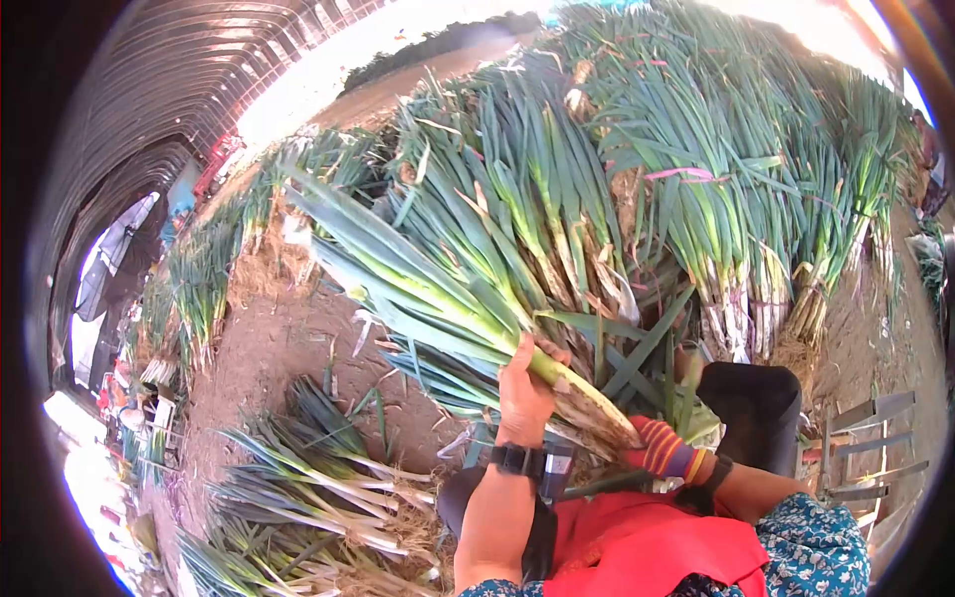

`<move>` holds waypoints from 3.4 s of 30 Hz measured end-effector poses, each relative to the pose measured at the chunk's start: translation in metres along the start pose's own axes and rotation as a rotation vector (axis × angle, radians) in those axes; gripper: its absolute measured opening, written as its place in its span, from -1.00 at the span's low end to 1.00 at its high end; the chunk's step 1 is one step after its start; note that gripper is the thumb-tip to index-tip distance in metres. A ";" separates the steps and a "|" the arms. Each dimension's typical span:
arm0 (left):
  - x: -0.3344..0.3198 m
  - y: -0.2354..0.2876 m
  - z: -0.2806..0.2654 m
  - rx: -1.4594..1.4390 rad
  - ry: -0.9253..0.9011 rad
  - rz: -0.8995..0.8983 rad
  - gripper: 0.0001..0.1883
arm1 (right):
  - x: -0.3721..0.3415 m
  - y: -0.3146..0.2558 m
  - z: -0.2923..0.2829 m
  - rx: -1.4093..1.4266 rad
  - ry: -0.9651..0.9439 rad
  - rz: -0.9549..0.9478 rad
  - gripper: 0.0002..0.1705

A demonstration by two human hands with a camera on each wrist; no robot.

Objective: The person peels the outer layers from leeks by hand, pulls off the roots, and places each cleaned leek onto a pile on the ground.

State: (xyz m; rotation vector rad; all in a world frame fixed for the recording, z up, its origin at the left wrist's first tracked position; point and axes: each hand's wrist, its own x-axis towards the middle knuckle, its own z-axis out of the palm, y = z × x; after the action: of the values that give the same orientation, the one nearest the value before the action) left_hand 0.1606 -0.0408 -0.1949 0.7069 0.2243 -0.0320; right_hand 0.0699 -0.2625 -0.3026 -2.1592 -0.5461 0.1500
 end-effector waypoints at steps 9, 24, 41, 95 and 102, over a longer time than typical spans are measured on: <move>-0.053 0.061 -0.013 0.109 -0.118 0.315 -0.63 | 0.014 -0.032 0.041 0.560 -0.198 0.101 -0.45; -0.079 0.057 -0.016 0.332 0.179 0.431 -0.69 | 0.047 -0.034 0.082 0.033 0.371 0.013 -0.45; -0.074 0.075 -0.054 0.124 0.064 0.331 -0.56 | 0.038 -0.045 0.027 -0.578 0.489 -0.334 -0.56; -0.064 0.054 -0.065 -0.074 0.074 0.227 -0.82 | 0.032 -0.093 -0.015 -0.317 0.035 -0.229 -0.45; -0.067 0.056 -0.070 -0.070 0.112 0.220 -0.84 | 0.029 -0.096 0.002 -0.050 -0.043 -0.296 -0.62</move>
State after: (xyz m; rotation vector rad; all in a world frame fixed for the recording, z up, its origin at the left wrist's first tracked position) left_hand 0.0873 0.0437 -0.1958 0.6609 0.2528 0.2247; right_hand 0.0636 -0.1985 -0.2257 -2.0993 -0.8946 0.0207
